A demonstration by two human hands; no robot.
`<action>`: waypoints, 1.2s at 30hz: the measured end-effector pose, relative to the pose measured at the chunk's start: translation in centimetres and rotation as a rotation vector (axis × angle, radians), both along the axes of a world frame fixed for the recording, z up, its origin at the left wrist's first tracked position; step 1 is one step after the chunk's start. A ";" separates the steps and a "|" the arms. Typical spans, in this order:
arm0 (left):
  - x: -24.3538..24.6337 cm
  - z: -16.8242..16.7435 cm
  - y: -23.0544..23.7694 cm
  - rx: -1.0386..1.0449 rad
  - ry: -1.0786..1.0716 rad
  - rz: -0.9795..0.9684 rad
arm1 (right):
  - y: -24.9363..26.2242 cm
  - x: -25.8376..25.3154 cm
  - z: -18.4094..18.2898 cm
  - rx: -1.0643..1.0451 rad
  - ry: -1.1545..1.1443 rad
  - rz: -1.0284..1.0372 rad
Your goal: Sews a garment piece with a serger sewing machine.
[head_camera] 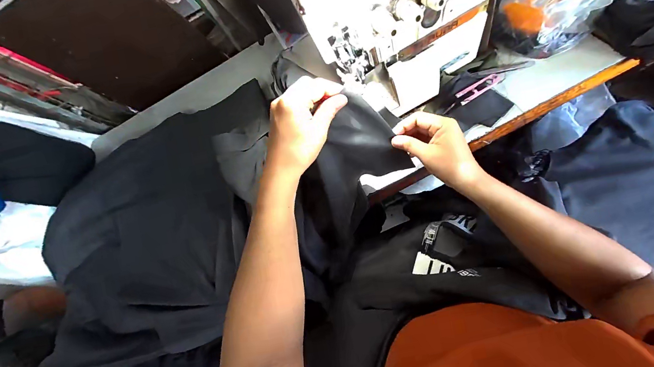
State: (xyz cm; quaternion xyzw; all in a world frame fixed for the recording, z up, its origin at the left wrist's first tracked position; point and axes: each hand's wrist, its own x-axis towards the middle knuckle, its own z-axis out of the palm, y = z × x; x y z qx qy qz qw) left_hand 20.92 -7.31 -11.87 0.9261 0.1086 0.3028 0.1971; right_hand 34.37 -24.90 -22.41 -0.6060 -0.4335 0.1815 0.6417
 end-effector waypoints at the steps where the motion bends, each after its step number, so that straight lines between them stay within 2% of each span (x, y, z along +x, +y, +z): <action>1: 0.5 -0.2 0.2 0.003 0.008 0.033 | 0.3 0.1 -0.4 -0.005 -0.033 -0.048; 4: 2.1 -1.7 1.0 -0.005 0.025 0.088 | 1.5 0.6 -1.7 -0.054 -0.101 -0.139; 7: 2.8 -2.6 1.3 0.000 0.056 0.159 | 2.4 1.0 -2.2 -0.112 -0.188 -0.150; 10: 2.6 -3.2 1.3 0.039 0.025 0.149 | 2.0 1.1 -2.3 -0.165 -0.262 -0.164; 17: 0.6 -3.6 -0.7 0.005 -0.021 0.046 | -2.4 -1.5 -3.0 -0.236 -0.173 -0.031; 23: 1.9 -3.6 0.2 0.059 0.000 0.159 | -1.3 -1.2 -2.1 -0.246 -0.192 -0.077; 29: 2.6 -3.8 2.1 -0.004 -0.031 0.136 | 0.0 -0.8 -1.3 -0.215 -0.204 -0.106; 33: 1.7 -4.6 2.7 0.048 -0.101 0.088 | -0.8 -1.0 -1.4 -0.209 -0.081 -0.044; 36: 0.3 -5.8 1.0 0.146 -0.210 0.172 | -1.7 -1.1 -2.0 -0.172 0.098 0.046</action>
